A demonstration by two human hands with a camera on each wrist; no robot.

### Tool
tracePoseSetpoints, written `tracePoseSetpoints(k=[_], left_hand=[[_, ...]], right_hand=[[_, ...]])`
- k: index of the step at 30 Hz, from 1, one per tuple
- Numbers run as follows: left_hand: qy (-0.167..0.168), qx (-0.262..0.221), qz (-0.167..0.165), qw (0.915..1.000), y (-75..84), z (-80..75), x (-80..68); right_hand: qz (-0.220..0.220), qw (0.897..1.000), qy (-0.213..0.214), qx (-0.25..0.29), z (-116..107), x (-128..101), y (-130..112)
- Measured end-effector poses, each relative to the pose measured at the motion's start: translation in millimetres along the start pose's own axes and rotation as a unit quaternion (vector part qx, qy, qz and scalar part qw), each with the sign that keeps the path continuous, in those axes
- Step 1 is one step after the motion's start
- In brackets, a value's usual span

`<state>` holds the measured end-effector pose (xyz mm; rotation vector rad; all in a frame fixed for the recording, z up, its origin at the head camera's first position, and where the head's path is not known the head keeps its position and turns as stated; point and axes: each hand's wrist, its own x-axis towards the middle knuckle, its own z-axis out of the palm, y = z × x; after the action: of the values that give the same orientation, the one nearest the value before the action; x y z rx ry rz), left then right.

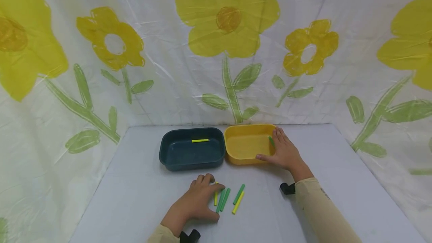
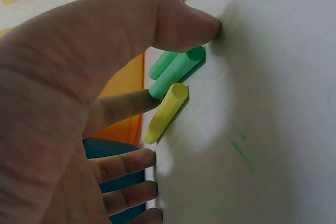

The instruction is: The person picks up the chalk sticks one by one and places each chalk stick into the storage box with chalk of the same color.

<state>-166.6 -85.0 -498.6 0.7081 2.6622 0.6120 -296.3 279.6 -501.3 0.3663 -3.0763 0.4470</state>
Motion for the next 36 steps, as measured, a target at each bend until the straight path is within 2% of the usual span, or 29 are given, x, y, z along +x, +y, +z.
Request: tracePoseSetpoints(k=[9,25,36], left_hand=[[0.015,0.013,0.003,0.9998,1.8,-4.5,-2.1],[0.02,0.012,0.008,0.9997,-1.0,-4.0,-4.0],[0.025,-0.007,0.007,0.9996,-1.5,-5.1,-5.5]], right_hand=[[-0.003,1.0,0.008,-0.005,0.4,2.8,-0.3],[0.009,1.0,-0.004,0.001,2.0,0.4,-1.3],[0.01,1.0,-0.006,-0.002,2.2,0.0,-1.1]])
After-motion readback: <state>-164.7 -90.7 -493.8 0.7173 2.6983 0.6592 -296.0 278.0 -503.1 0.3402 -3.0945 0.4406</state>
